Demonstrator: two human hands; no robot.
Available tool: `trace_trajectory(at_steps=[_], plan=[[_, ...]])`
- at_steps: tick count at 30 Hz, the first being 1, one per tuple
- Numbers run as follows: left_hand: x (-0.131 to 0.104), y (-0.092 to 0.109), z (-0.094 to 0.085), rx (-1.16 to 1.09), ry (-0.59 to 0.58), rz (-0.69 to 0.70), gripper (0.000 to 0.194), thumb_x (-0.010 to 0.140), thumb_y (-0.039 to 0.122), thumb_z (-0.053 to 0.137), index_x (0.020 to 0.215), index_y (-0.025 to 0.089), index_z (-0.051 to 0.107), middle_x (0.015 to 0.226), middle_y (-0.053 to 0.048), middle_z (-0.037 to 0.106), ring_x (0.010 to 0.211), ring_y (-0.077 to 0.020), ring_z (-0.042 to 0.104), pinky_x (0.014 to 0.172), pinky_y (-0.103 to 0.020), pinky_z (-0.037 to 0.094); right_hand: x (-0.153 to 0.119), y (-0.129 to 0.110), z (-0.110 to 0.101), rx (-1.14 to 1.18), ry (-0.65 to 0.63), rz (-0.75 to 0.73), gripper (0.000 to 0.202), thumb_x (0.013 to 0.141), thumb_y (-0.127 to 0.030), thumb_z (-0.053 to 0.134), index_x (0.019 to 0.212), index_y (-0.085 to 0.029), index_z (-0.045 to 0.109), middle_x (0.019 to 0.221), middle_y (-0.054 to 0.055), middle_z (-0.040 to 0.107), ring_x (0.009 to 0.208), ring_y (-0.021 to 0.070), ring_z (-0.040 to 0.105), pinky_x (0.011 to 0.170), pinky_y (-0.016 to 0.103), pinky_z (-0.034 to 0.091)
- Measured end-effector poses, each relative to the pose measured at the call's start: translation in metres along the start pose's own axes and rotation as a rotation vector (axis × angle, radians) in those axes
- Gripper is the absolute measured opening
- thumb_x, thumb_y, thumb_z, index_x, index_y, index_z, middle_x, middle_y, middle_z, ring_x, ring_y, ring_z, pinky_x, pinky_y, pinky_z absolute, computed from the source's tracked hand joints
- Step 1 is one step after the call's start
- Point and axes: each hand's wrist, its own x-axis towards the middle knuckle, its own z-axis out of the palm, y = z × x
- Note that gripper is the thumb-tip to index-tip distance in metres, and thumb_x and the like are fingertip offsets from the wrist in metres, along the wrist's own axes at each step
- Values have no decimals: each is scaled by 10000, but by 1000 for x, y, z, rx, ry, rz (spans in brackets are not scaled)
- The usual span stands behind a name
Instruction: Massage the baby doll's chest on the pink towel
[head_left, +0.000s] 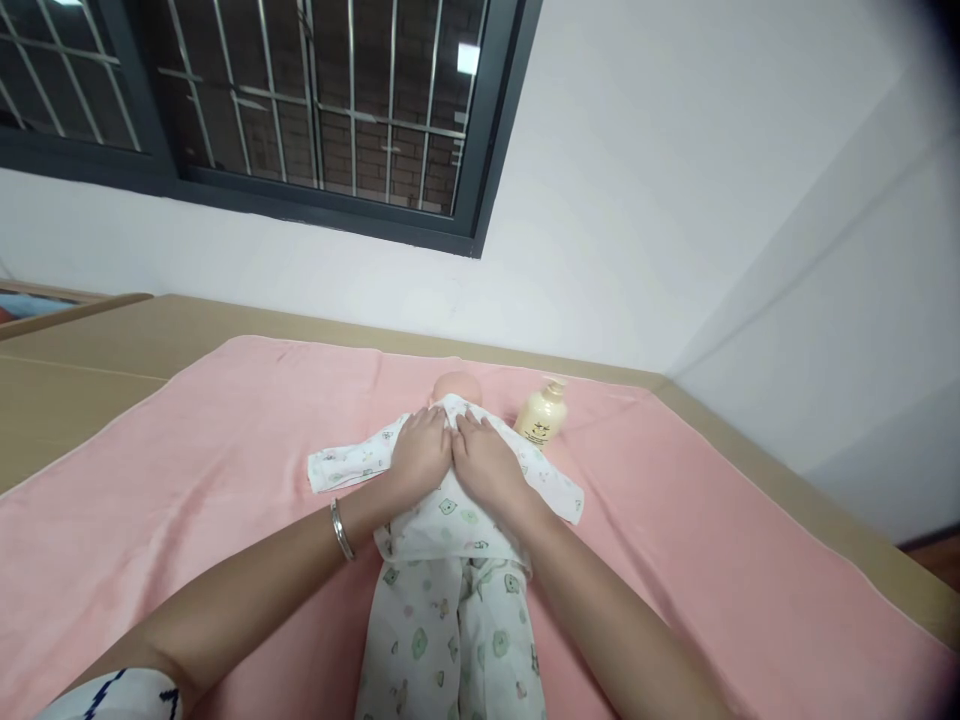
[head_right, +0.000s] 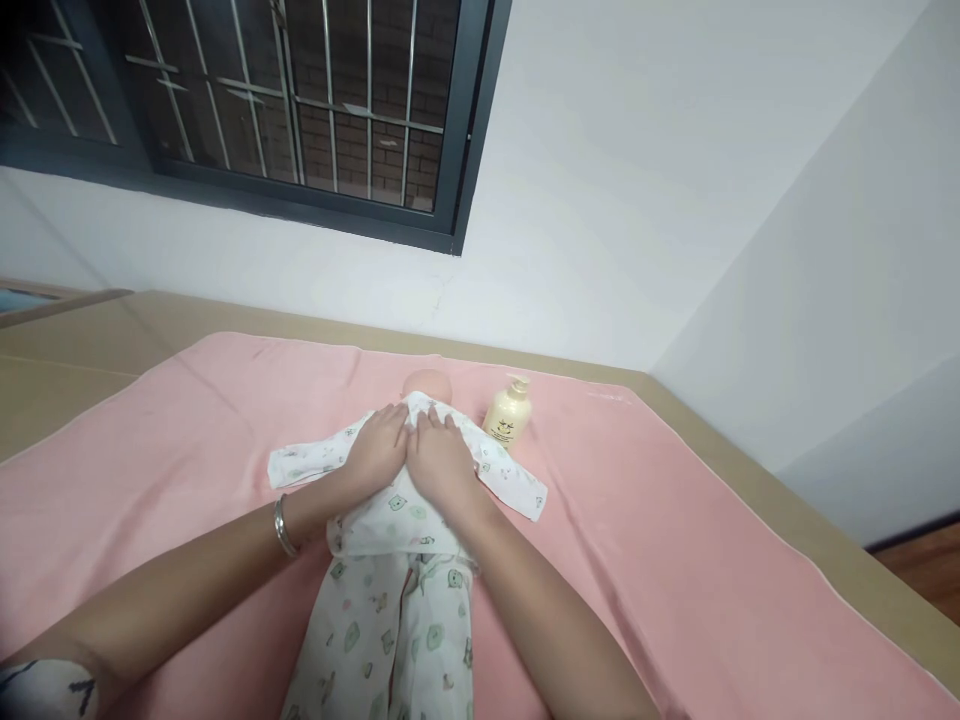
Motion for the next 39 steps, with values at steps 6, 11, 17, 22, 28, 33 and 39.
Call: trace_trajectory(at_steps=[6,11,17,22,28,33,39], plan=[[-14,16,-1,28,-11,33,467,960,186,330,1366,67,528,1451,-167,539,1387,-284,454,1179,-440,316,10,10,7,-7,39,76,476,1041,-262,249,1433,-104,468,1547,162,385,1408,292,383,1148,464,281],[7,-1,-11,-69,-78,11,404,951,197,341,1246,128,608,1365,-142,616,1299,-264,543,1120,-425,394,-10,-13,-2,-6,-67,82,530,1008,-251,313,1505,-83,386,1563,157,357,1450,365,293,1154,526,268],[9,-5,1,-60,-30,-24,419,959,231,347,1291,128,581,1406,-146,583,1339,-273,502,1145,-446,352,4,8,1,106,1,43,483,1004,-242,291,1431,-166,505,1522,97,443,1405,292,394,1127,428,327],[4,-3,8,-27,10,-30,438,987,274,331,1331,127,559,1413,-130,583,1350,-259,489,1167,-437,319,19,24,15,56,92,54,469,1001,-228,290,1402,-141,518,1517,125,442,1386,292,404,1137,466,282],[-4,8,1,141,8,28,419,977,236,336,1289,77,567,1339,-186,615,1280,-302,540,1096,-460,385,23,34,9,114,9,-28,462,1018,-286,328,1425,-131,481,1520,139,432,1427,274,352,1165,449,249],[-6,13,-2,167,-30,95,446,957,203,339,1316,28,536,1371,-229,574,1303,-331,514,1088,-465,383,21,31,2,82,-22,-64,454,1025,-269,314,1409,-103,490,1490,149,468,1388,256,408,1148,394,285],[15,-4,-21,31,-202,-23,386,974,281,324,1179,114,605,1217,-160,680,1147,-282,627,981,-393,462,-1,3,4,-40,-36,-42,502,1004,-254,321,1443,-49,451,1517,198,416,1413,322,372,1140,418,288]])
